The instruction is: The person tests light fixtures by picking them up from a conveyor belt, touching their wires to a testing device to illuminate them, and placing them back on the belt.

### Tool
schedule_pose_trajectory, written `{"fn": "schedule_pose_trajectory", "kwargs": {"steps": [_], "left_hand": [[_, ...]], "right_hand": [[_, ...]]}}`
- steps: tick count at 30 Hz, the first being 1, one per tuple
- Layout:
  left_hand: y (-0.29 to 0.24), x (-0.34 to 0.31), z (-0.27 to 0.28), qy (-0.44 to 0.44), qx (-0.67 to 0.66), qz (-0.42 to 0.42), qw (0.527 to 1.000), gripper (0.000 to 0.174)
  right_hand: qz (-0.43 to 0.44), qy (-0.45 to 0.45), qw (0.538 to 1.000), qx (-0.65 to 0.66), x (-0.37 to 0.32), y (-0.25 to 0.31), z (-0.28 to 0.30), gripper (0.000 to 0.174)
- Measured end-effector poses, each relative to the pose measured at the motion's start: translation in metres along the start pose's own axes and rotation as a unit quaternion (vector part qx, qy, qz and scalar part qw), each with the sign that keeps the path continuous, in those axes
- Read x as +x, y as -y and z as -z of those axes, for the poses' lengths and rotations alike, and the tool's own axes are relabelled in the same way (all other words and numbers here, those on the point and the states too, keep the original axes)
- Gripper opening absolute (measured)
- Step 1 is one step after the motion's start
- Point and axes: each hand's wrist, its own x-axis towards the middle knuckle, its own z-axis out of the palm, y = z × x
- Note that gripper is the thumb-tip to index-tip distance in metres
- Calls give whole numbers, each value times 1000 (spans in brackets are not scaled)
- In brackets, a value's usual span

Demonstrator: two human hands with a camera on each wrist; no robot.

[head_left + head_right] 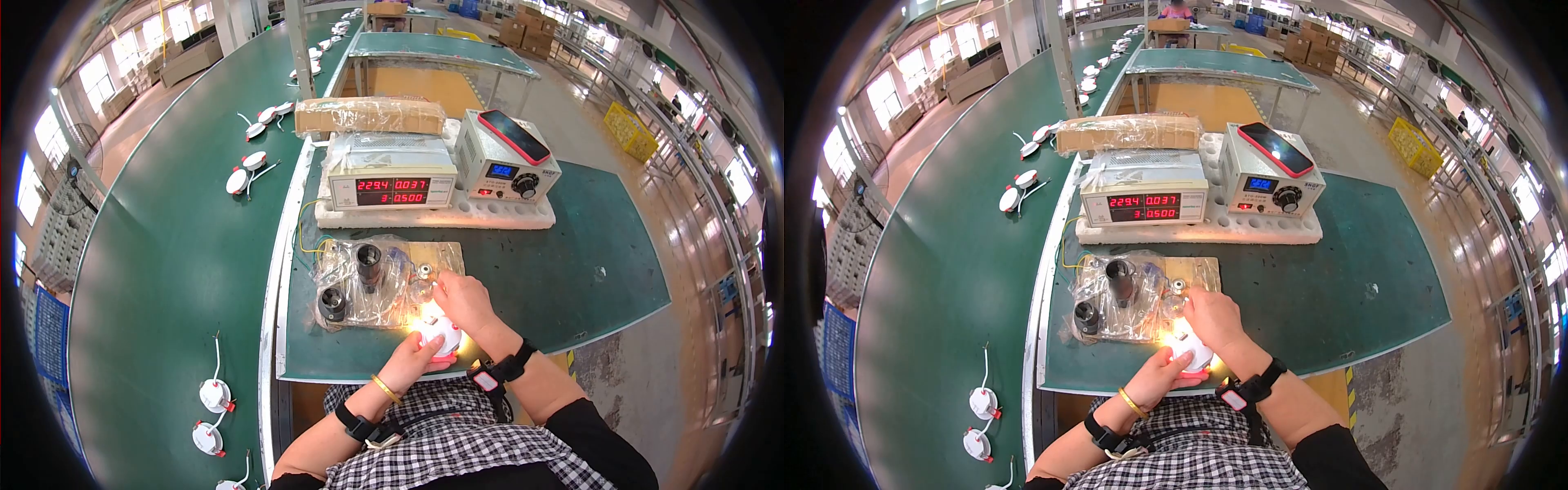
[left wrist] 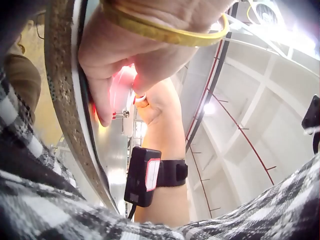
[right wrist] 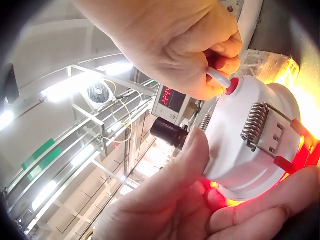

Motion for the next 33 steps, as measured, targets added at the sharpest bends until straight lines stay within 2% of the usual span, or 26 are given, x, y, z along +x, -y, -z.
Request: {"fn": "schedule_pose_trajectory", "kwargs": {"steps": [4,6,12,33], "left_hand": [[4,1,3,10,-13,-12,1000,37],[3,2,5,11,-68,17,998,36],[0,1,3,3,-33,19,999,36],[-1,2,1,-2,-37,17,999,35]], "right_hand": [[-2,4,1000,0,0,2,2,17],[-4,5,1000,1,-1,2,3,18],[-8,9,1000,-2,0,2,2,18],[-10,9,1000,-2,-1,4,5,18]]}}
